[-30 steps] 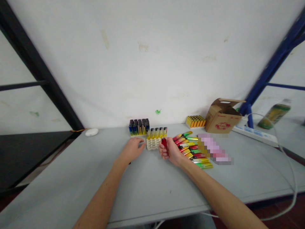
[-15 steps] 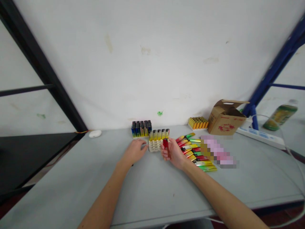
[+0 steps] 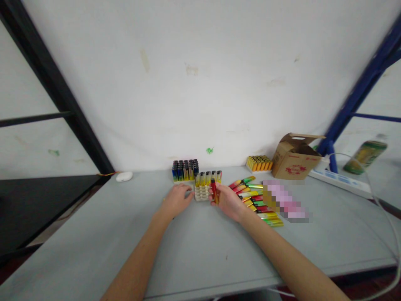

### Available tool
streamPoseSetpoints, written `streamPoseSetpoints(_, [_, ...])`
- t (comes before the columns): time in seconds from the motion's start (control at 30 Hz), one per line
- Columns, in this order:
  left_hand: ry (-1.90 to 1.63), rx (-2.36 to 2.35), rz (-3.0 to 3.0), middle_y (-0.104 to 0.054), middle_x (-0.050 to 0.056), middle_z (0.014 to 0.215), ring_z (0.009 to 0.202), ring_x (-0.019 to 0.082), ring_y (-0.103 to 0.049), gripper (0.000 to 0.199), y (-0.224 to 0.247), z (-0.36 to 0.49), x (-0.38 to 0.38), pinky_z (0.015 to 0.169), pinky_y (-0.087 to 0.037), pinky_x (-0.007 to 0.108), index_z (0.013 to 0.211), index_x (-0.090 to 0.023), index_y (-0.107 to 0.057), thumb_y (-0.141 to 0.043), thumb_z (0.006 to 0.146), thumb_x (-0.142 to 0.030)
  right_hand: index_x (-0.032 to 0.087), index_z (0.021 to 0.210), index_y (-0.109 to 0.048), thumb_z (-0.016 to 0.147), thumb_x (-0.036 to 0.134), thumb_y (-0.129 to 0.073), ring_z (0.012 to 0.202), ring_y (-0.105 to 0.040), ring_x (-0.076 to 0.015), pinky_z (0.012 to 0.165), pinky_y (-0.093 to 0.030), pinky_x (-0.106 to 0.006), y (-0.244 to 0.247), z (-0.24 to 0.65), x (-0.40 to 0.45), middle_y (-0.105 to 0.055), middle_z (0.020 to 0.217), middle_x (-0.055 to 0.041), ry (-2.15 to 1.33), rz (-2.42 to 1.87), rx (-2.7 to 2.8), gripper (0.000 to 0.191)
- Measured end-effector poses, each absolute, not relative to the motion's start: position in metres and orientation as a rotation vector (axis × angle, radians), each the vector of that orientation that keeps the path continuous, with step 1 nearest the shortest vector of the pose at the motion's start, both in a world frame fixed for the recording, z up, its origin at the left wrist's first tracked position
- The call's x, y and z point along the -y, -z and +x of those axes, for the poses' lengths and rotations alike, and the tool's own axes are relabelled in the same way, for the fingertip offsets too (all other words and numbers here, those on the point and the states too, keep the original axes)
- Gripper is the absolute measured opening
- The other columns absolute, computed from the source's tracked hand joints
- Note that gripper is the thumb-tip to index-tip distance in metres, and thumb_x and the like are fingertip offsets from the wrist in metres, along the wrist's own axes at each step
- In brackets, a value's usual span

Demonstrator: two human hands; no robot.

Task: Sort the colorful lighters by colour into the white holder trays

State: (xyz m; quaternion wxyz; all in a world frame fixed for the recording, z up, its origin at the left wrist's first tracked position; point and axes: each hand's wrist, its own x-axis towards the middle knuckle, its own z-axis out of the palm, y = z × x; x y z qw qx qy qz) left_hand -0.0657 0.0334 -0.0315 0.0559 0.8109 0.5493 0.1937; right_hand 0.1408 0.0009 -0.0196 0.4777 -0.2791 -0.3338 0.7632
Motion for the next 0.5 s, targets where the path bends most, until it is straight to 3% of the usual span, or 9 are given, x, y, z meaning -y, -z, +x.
streamPoseSetpoints(0.17, [-0.604, -1.664, 2.476, -0.071, 0.014, 0.103, 0.102, 0.028, -0.063, 0.033, 0.0319, -0.0657, -0.0329, 0.096, -0.046, 0.040, 0.100, -0.013, -0.071, -0.048, 0.089, -0.034, 0.019, 0.088, -0.058, 0.085, 0.037, -0.061, 0.063, -0.062, -0.0145, 0.053, -0.044, -0.025, 0.0174, 0.1419, 0.0005, -0.069, 0.080, -0.0012, -1.836, -0.722, 0.850, 0.018])
streamPoseSetpoints(0.33, [-0.590, -1.669, 2.484, -0.070, 0.014, 0.105, 0.101, 0.027, -0.063, 0.033, 0.0322, -0.0656, -0.0324, 0.094, -0.046, 0.038, 0.100, -0.014, -0.071, -0.048, 0.090, -0.035, 0.014, 0.099, -0.064, 0.087, 0.028, -0.059, 0.073, -0.067, -0.0134, 0.055, -0.048, -0.022, 0.0170, 0.1409, 0.0008, -0.072, 0.091, -0.0054, -1.930, -0.647, 0.795, 0.019])
streamPoseSetpoints(0.5, [-0.560, -1.647, 2.510, -0.071, 0.013, 0.102, 0.099, 0.026, -0.063, 0.031, 0.0314, -0.0643, -0.0323, 0.094, -0.045, 0.038, 0.096, -0.015, -0.071, -0.046, 0.090, -0.032, 0.013, 0.097, -0.065, 0.079, 0.015, -0.069, 0.085, -0.069, -0.0139, 0.071, -0.053, -0.022, 0.0174, 0.1417, 0.0043, -0.072, 0.104, -0.0085, -1.930, -0.565, 0.846, 0.019])
